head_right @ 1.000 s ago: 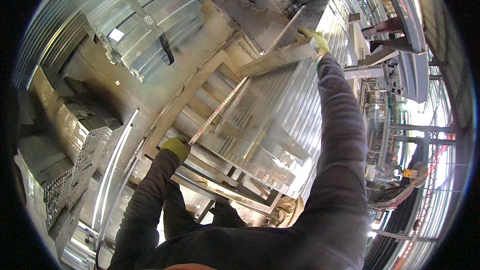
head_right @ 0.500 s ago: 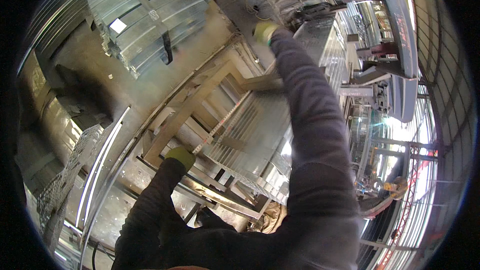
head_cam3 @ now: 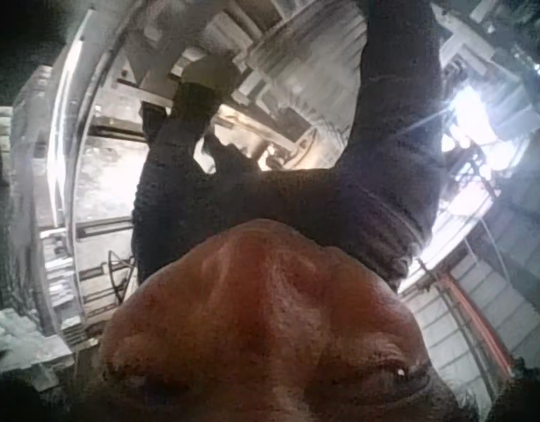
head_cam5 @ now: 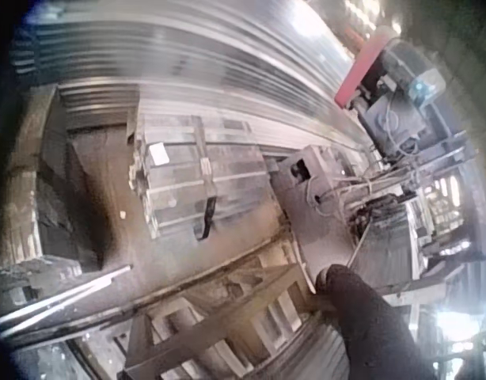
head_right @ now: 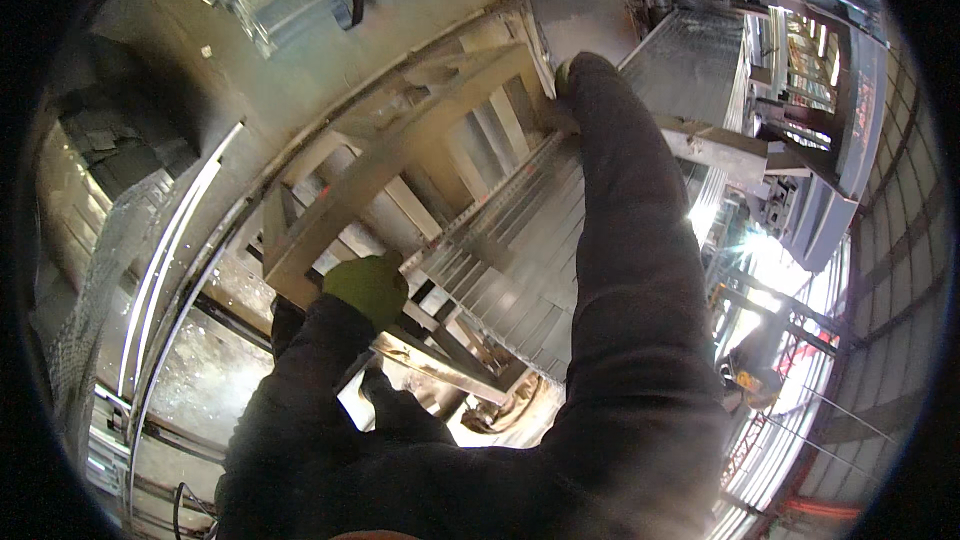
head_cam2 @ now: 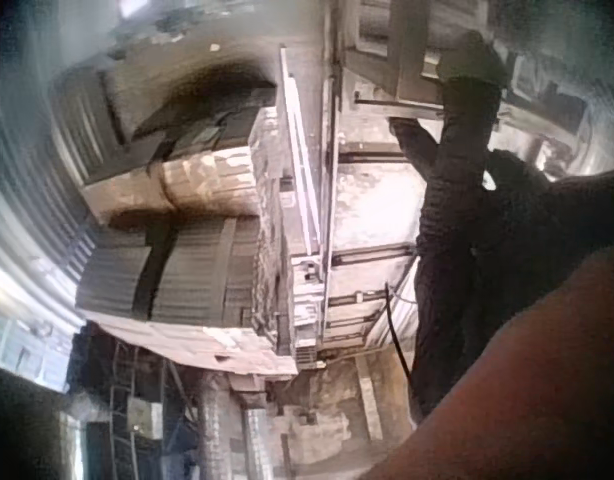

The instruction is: The person repeatedly measures a large corrugated metal sheet with a tape measure, repositioning it multiple times on a metal frame. They also briefly operate a nearby control panel with buttons.

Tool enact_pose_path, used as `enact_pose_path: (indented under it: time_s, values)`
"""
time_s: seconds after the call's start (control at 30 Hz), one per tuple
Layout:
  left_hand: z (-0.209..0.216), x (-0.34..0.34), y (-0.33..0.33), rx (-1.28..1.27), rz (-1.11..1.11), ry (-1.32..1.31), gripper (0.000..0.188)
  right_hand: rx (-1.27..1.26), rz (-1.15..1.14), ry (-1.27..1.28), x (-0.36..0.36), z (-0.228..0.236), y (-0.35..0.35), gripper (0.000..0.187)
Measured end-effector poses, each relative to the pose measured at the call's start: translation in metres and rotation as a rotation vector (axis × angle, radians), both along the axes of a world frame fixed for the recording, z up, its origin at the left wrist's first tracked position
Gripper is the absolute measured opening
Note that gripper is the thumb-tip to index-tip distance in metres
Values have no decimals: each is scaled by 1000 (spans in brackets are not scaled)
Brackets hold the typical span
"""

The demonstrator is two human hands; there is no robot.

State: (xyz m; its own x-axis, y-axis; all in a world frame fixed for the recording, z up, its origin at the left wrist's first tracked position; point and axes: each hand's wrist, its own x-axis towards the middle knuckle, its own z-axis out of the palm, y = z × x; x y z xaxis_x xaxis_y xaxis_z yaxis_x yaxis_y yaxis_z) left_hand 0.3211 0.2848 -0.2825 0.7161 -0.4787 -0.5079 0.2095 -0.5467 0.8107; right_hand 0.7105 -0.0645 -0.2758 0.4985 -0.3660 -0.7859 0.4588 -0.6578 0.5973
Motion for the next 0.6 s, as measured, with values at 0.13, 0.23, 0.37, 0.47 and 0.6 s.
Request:
enact_pose_path:
  time_s: [0.13, 0.23, 0.37, 0.47, 0.6]
  values:
    - [0, 0, 2, -10, -6, -27, 28, -3, 151, 98, 9, -3, 1, 40]
    - [0, -2, 4, -28, -5, -41, 31, -19, 231, 145, 14, -8, 1, 39]
    - [0, -2, 4, -55, 32, -62, 28, -42, 314, 184, 19, -16, 0, 38]
    - [-1, 0, 2, -60, 9, -41, 26, -51, 374, 212, 20, -22, -3, 38]
    - [-2, 1, -4, -58, -31, -38, 26, -51, 426, 245, 18, -26, -4, 37]
